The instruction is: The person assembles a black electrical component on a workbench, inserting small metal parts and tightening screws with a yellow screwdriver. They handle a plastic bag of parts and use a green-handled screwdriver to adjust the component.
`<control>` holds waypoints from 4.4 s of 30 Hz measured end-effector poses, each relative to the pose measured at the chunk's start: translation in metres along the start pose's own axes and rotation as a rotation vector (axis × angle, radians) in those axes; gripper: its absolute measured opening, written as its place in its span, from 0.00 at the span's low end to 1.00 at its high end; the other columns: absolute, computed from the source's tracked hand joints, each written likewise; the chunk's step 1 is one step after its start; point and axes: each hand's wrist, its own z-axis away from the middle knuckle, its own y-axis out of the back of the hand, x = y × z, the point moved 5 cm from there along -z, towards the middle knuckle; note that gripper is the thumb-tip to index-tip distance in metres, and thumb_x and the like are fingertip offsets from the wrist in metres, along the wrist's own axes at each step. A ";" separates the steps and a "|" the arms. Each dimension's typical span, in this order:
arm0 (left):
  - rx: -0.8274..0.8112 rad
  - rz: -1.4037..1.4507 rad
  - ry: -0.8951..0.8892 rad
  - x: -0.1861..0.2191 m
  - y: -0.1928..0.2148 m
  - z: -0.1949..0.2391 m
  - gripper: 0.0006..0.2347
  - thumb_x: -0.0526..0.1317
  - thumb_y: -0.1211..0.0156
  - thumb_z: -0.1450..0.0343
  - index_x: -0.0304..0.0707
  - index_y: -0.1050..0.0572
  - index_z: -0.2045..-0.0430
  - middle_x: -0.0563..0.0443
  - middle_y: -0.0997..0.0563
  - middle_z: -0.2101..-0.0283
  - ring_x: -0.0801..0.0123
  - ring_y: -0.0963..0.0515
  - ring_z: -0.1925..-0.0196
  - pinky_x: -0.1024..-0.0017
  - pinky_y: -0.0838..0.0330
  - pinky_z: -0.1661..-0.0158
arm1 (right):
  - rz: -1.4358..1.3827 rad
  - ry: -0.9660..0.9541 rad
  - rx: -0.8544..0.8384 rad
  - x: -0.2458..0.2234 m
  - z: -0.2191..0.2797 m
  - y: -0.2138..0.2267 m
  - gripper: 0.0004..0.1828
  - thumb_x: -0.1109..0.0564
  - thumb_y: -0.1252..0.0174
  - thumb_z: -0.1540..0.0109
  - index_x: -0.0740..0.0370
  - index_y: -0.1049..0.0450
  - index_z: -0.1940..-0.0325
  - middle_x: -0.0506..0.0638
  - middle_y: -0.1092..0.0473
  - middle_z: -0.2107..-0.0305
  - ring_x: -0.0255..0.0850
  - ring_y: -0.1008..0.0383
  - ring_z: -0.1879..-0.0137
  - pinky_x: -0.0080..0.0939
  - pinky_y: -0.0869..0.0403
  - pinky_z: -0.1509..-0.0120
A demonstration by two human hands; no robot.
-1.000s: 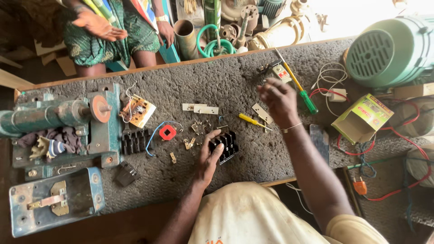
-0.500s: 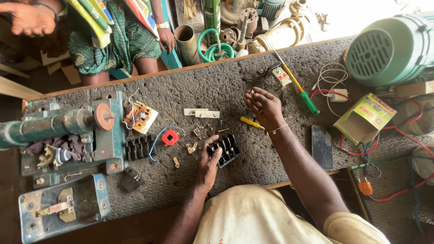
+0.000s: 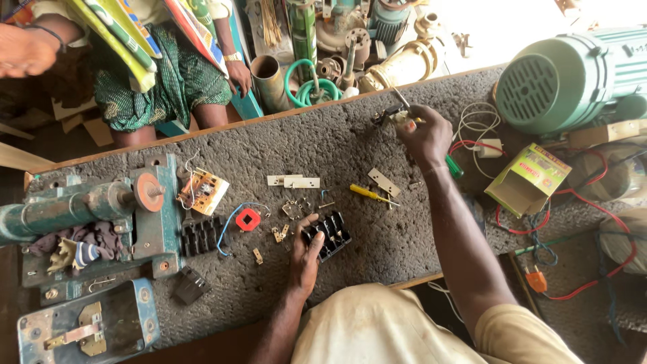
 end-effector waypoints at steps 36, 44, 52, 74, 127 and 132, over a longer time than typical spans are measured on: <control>-0.300 0.405 0.185 0.048 -0.068 -0.159 0.09 0.37 0.33 0.29 0.33 0.17 0.58 0.49 0.15 0.66 0.73 0.17 0.69 0.76 0.20 0.68 | -1.228 0.173 -0.286 -0.005 0.120 -0.039 0.28 0.66 0.32 0.40 0.67 0.33 0.37 0.49 0.31 0.45 0.41 0.27 0.35 0.43 0.24 0.30; -0.259 0.472 0.257 0.033 -0.071 -0.162 0.06 0.36 0.31 0.32 0.33 0.18 0.65 0.50 0.15 0.70 0.75 0.17 0.73 0.76 0.19 0.72 | -1.282 0.155 -0.370 -0.009 0.117 -0.038 0.27 0.65 0.30 0.39 0.67 0.32 0.38 0.50 0.30 0.46 0.40 0.26 0.37 0.42 0.22 0.33; -0.277 0.512 0.242 0.032 -0.075 -0.161 0.07 0.36 0.35 0.33 0.30 0.18 0.66 0.47 0.15 0.71 0.72 0.16 0.74 0.75 0.18 0.72 | -1.304 0.111 -0.405 -0.008 0.117 -0.035 0.30 0.61 0.28 0.41 0.66 0.32 0.37 0.51 0.29 0.47 0.39 0.25 0.39 0.42 0.21 0.34; -0.318 0.511 0.293 0.037 -0.097 -0.150 0.06 0.34 0.35 0.29 0.31 0.18 0.64 0.48 0.15 0.69 0.71 0.16 0.69 0.72 0.17 0.68 | -1.409 0.018 -0.434 0.024 0.104 -0.050 0.27 0.60 0.28 0.45 0.64 0.30 0.44 0.49 0.26 0.49 0.36 0.24 0.44 0.40 0.24 0.37; 0.043 -0.752 -0.328 0.068 -0.008 -0.007 0.39 0.32 0.16 0.48 0.40 0.31 0.40 0.38 0.36 0.38 0.49 0.24 0.41 0.65 0.22 0.44 | -1.400 -0.368 -0.523 -0.037 0.180 -0.010 0.09 0.67 0.36 0.35 0.68 0.23 0.51 0.56 0.21 0.61 0.43 0.18 0.55 0.40 0.17 0.50; -0.151 -0.296 -0.379 0.071 -0.013 -0.009 0.43 0.29 0.22 0.40 0.44 0.40 0.29 0.44 0.30 0.32 0.53 0.25 0.30 0.61 0.26 0.30 | -1.282 -0.234 -0.550 -0.061 0.181 -0.012 0.04 0.67 0.36 0.31 0.70 0.22 0.52 0.56 0.22 0.62 0.41 0.21 0.58 0.41 0.17 0.52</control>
